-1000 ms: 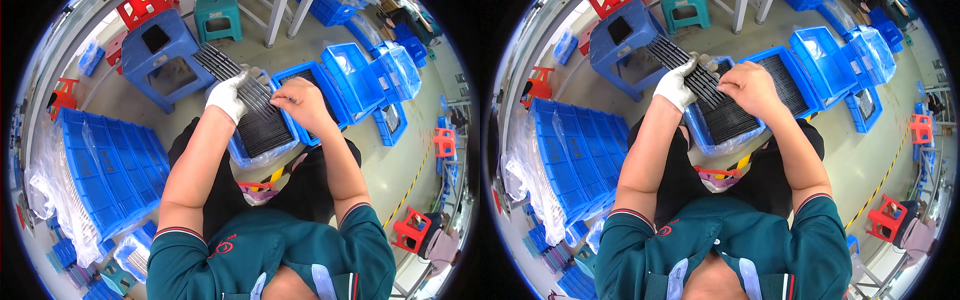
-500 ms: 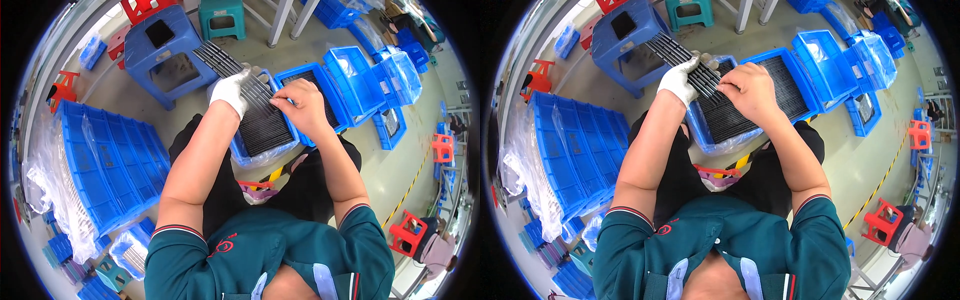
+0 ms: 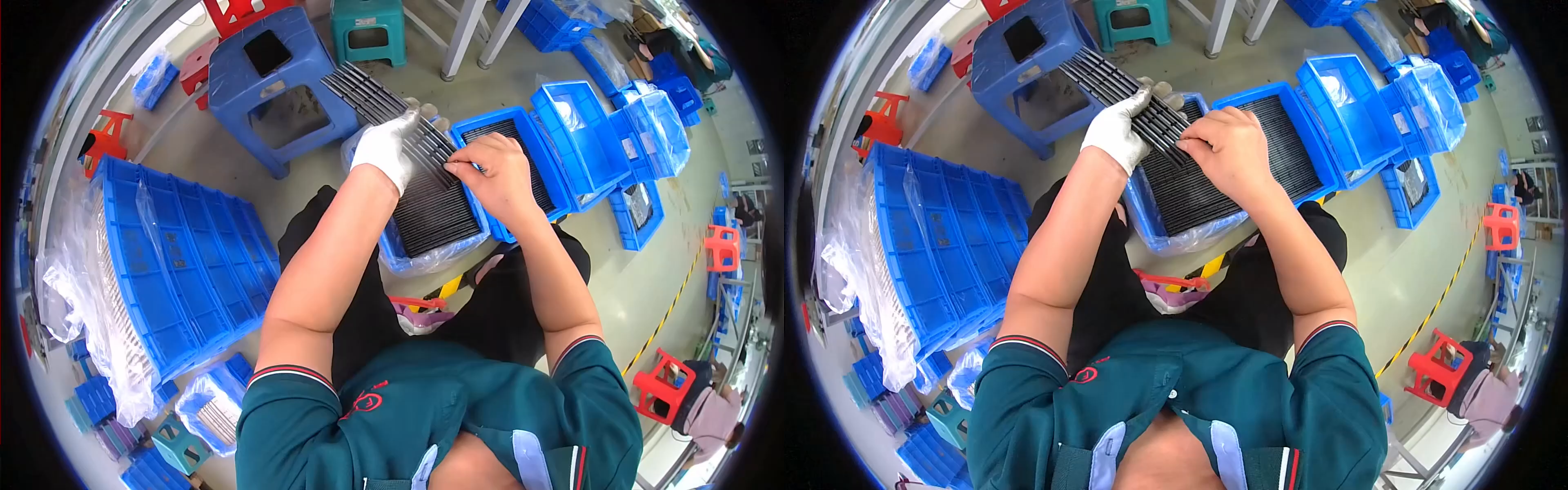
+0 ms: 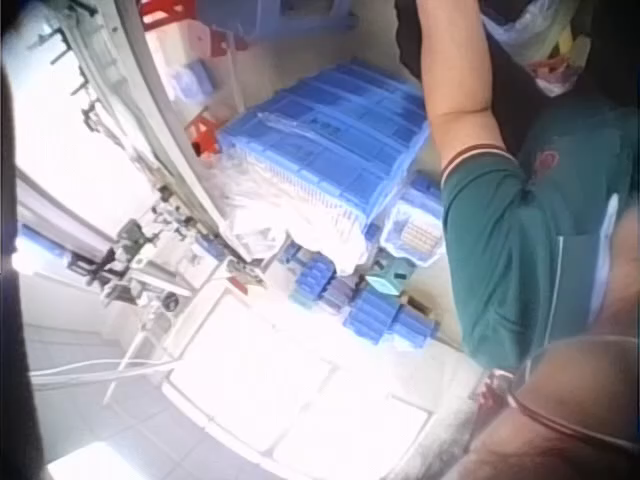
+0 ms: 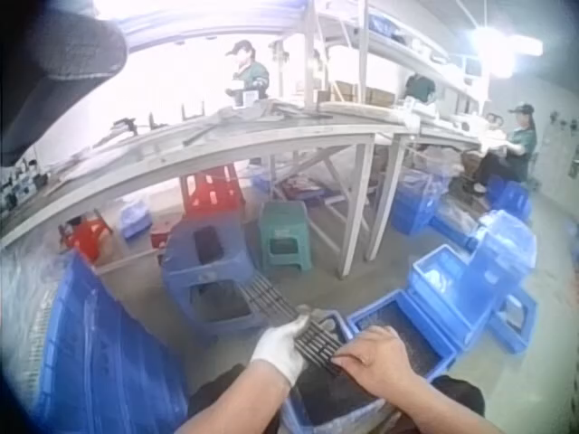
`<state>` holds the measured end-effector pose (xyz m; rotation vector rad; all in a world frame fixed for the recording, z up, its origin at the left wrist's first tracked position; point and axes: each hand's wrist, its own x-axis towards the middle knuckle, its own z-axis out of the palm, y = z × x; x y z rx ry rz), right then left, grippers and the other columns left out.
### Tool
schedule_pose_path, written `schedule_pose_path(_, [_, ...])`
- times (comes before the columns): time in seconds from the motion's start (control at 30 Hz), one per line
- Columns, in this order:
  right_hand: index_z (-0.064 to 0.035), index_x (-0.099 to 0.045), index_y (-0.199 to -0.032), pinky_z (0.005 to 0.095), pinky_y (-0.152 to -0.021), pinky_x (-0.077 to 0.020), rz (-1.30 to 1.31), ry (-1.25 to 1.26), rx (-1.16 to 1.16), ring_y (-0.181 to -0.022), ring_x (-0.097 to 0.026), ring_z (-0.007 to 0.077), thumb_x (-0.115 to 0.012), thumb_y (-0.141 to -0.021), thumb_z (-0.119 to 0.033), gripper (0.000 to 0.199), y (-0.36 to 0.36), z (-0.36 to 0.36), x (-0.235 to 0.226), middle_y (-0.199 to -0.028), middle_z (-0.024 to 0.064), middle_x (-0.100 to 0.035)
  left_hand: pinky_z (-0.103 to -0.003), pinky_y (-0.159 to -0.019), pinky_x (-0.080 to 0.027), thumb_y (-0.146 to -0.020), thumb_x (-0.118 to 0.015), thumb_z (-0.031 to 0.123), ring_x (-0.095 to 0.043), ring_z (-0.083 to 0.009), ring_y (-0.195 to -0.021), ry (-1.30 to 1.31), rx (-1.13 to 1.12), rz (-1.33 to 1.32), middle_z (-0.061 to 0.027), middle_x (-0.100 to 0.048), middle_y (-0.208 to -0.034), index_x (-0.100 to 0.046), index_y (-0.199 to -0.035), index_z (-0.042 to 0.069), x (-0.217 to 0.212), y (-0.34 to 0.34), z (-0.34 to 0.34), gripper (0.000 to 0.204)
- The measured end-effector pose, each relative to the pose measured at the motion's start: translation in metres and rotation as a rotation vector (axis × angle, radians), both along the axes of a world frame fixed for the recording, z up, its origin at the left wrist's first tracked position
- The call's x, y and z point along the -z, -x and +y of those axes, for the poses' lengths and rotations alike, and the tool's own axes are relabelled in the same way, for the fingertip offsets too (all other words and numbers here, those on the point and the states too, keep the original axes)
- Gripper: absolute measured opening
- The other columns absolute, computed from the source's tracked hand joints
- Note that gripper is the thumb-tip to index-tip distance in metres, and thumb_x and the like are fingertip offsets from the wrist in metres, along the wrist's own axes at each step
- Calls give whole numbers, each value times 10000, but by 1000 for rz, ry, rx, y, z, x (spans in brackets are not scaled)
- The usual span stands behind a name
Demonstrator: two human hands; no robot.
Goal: The recorder is sorting and inspecting small metal pins or rods by moving them between blue industrial storage bins.
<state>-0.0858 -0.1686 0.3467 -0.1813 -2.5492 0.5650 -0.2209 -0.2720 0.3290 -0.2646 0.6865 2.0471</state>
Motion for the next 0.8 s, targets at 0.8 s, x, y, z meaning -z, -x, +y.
schedule_pose_path(0.8, [-102, -689, -743, 374, -720, -444, 33, -40, -52, -753, -590, 248, -743, -689, -129, 80, -6, -2, -15, -711, 37, -626, -553, -846, -519, -946, -536, 73, -610, -373, -982, 31, 10, -46, -148, -616, -1049, -569, -1047, 60, 2, 3, 0, 107])
